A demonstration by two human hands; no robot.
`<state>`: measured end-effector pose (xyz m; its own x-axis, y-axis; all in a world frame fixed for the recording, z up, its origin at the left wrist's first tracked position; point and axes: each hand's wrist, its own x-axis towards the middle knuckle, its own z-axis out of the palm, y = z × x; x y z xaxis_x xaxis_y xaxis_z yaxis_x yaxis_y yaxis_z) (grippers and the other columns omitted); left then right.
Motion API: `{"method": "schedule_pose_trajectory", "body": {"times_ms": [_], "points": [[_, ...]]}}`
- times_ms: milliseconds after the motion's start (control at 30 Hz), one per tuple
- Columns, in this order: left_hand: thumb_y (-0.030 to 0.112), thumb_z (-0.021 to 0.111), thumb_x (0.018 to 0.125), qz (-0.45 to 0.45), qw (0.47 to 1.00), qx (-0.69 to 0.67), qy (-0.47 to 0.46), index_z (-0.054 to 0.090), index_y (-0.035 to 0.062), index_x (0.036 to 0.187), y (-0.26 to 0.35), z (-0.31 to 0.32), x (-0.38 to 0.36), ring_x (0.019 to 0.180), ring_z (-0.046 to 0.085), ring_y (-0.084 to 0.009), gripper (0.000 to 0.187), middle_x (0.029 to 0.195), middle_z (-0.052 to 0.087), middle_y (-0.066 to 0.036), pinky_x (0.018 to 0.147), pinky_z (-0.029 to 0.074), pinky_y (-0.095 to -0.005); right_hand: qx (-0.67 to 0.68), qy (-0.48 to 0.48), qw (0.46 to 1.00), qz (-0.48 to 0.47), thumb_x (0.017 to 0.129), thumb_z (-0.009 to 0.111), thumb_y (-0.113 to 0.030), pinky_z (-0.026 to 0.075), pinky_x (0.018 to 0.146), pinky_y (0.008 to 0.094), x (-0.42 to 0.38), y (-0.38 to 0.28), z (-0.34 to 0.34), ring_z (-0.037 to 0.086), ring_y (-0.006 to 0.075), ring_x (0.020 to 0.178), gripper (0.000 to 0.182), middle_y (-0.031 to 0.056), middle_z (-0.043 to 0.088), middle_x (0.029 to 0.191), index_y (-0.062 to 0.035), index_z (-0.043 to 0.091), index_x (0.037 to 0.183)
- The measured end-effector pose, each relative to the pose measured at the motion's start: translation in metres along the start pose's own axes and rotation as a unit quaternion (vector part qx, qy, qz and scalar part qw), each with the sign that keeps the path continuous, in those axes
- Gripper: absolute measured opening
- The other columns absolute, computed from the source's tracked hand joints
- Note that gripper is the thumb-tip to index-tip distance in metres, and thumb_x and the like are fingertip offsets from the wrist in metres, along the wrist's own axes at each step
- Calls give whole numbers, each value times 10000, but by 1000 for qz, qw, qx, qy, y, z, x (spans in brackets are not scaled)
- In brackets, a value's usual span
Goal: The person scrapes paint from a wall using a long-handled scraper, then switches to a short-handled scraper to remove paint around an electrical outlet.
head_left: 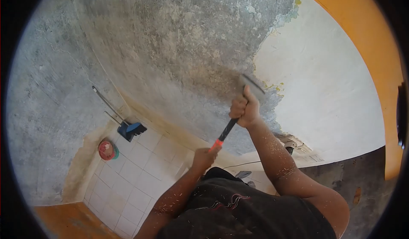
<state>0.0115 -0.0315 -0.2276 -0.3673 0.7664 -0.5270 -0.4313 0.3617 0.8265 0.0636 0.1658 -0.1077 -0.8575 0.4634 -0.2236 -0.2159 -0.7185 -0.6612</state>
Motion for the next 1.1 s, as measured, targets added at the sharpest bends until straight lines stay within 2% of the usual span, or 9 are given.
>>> {"method": "schedule_pose_trajectory", "body": {"times_ms": [100,200,367,567,867,933,1000,1067,1100], "points": [[372,702,772,-38,999,-29,-2,555,37,521,17,7,-22,452,390,-47,443,499,462,37,410,297,-255,-21,-21,1000,6,862,402,-603,185,386,246,-6,-15,19,215,79,360,551,-73,229,441,-202,267,508],[398,691,772,156,984,81,26,538,19,488,56,-5,-21,446,367,-48,497,466,438,41,412,295,-263,-19,-95,995,-34,871,380,-595,186,381,252,-8,-40,39,220,83,355,535,-77,237,441,-209,275,516],[440,702,745,11,1000,28,-7,536,16,487,-14,1,15,449,377,-61,523,458,428,34,423,315,-269,-39,-106,993,-39,881,377,-579,171,375,240,0,-4,-4,214,73,356,526,-79,247,456,-203,276,527],[431,701,753,188,977,103,22,486,25,465,59,-1,2,467,328,-63,543,459,371,40,412,285,-290,-44,-180,981,-63,866,415,-581,175,387,235,0,-50,42,209,68,375,533,-76,250,468,-192,279,528],[406,690,769,132,990,53,-17,541,10,535,-10,23,26,473,376,-71,483,483,446,20,445,313,-265,-33,-113,993,-28,835,411,-644,217,443,232,-15,-19,-4,236,60,428,559,-76,247,496,-174,306,551],[378,696,770,163,984,74,2,561,3,569,1,14,14,484,402,-73,446,502,480,11,459,337,-262,-12,-192,981,7,832,366,-674,313,528,243,-12,-20,-12,373,94,520,567,-44,364,552,-163,379,588],[265,736,744,282,943,126,127,581,-12,676,17,1,1,541,448,-78,325,581,528,-20,503,392,-267,-209,-67,971,-98,850,336,-664,399,610,298,-19,-9,4,518,190,709,597,52,532,765,-115,538,731],[214,748,729,319,923,121,178,582,-11,726,17,-16,-2,563,468,-87,279,617,539,-38,526,411,-270,-259,-60,964,-17,880,342,-614,436,732,360,-33,-19,7,539,239,903,619,121,568,974,-48,590,935],[162,761,714,352,903,116,218,583,-9,775,16,-25,-6,586,487,-96,254,652,551,-56,548,429,-273,-450,-130,882,-40,873,401,-576,443,742,363,-39,-22,12,549,237,898,583,123,577,967,-31,587,962]]}}
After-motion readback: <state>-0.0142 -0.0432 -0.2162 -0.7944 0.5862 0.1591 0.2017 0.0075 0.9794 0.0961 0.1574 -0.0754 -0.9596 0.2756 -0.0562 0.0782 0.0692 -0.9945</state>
